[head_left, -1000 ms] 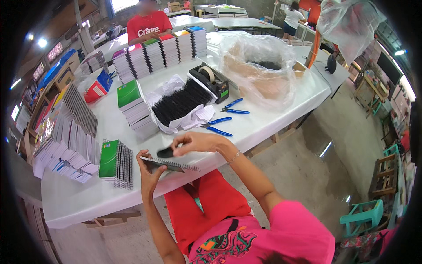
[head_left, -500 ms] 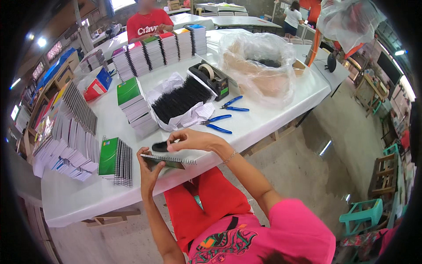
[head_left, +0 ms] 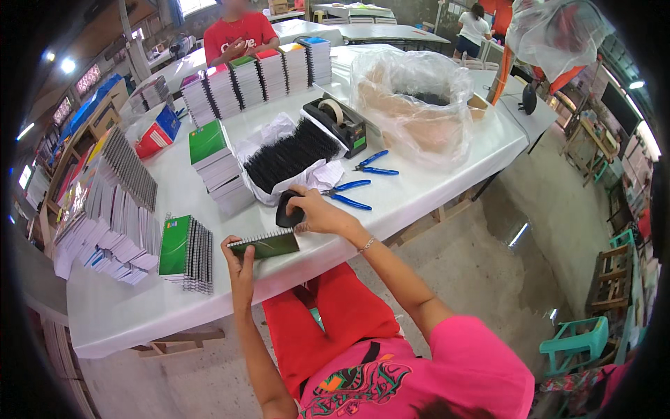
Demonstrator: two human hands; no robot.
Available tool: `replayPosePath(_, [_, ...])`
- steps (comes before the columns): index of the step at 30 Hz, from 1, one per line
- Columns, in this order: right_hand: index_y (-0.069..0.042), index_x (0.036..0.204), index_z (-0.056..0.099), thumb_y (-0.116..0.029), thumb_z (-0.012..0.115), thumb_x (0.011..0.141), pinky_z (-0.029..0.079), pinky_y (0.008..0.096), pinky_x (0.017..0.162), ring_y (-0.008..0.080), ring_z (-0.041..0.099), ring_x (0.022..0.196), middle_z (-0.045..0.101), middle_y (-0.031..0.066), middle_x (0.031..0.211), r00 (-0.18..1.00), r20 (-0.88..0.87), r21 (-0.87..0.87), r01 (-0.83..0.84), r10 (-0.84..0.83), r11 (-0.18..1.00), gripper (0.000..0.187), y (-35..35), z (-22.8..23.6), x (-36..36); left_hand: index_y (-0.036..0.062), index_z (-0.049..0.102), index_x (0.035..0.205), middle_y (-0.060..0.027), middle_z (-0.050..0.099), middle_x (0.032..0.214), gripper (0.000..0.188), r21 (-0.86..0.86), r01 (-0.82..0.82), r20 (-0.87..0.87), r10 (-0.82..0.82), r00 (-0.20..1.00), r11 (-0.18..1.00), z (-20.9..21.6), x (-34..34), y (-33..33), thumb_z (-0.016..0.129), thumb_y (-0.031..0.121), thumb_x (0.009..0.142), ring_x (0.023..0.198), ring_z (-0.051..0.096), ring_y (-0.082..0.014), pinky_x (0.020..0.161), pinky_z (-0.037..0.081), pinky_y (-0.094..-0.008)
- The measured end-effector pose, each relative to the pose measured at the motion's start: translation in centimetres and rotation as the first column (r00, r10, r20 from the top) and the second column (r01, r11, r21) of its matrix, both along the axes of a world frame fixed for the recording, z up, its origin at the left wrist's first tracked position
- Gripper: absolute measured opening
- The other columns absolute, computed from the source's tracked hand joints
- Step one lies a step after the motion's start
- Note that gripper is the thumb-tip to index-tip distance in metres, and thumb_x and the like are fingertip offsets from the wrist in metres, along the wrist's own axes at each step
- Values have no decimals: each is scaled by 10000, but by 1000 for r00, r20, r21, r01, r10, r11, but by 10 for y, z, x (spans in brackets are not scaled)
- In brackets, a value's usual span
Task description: The person finishes spiral-bound notebooks by inserting a wire coil, trimming it with blue pliers, and tucking the ends by hand before placing them on a stack.
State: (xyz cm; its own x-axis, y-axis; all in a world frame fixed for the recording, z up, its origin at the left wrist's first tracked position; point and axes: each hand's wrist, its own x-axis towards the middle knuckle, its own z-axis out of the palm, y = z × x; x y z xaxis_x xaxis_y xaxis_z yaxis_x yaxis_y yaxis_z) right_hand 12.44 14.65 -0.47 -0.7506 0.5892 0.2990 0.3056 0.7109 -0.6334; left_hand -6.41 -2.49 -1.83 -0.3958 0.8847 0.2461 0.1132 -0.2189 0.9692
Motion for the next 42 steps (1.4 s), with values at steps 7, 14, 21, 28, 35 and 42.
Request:
replayPosePath(7, [-147,1225,565,-280,816,715,339,531,1025,435,426,1219,423,238,1385,883,-64,181,469,-466,864,583,-14,-11,44,40,409,1268,-93,474,1164,312,169,-375,-152,400,904,912,-4,38,6,461,239,1034,1019,431,-170,960,343,-322])
replayPosePath(14, [-14,1302,509,-334,722,814,360,514,960,407,441,1137,458,217,1305,804,-31,349,566,-594,747,620,-25,-42,72,49,513,1212,-44,523,1143,267,128,-276,-106,290,951,953,-3,26,2,494,239,1025,968,501,-122,824,440,-279])
replayPosePath(21, [-29,1375,434,-333,704,833,364,493,988,427,423,1174,426,253,1354,810,-74,208,583,-582,785,677,-19,-33,68,14,587,1097,-36,576,972,195,99,-293,-79,301,950,951,5,17,-3,577,174,986,826,541,-88,676,482,-233])
replayPosePath(28, [-15,1368,429,-368,723,817,367,520,975,436,416,1203,390,266,1406,785,-104,335,606,-611,722,717,-4,-47,68,-19,618,1052,-60,617,973,154,112,-248,-144,262,954,962,5,10,-8,630,91,944,853,575,-101,687,520,-251])
replayPosePath(35, [-10,1342,456,-383,751,780,414,522,909,415,433,1159,441,230,1349,755,-7,284,630,-655,723,736,5,-39,74,-9,617,1039,-58,629,970,129,85,-252,-60,258,964,964,10,15,-11,643,40,924,824,572,-80,702,501,-230])
replayPosePath(42, [-101,1258,569,-464,741,778,320,493,959,351,445,1107,518,162,1202,728,62,315,635,-683,705,625,-4,-24,77,10,591,1109,-30,608,974,180,97,-247,-1,248,969,964,4,14,-2,625,49,937,827,555,-60,689,493,-219])
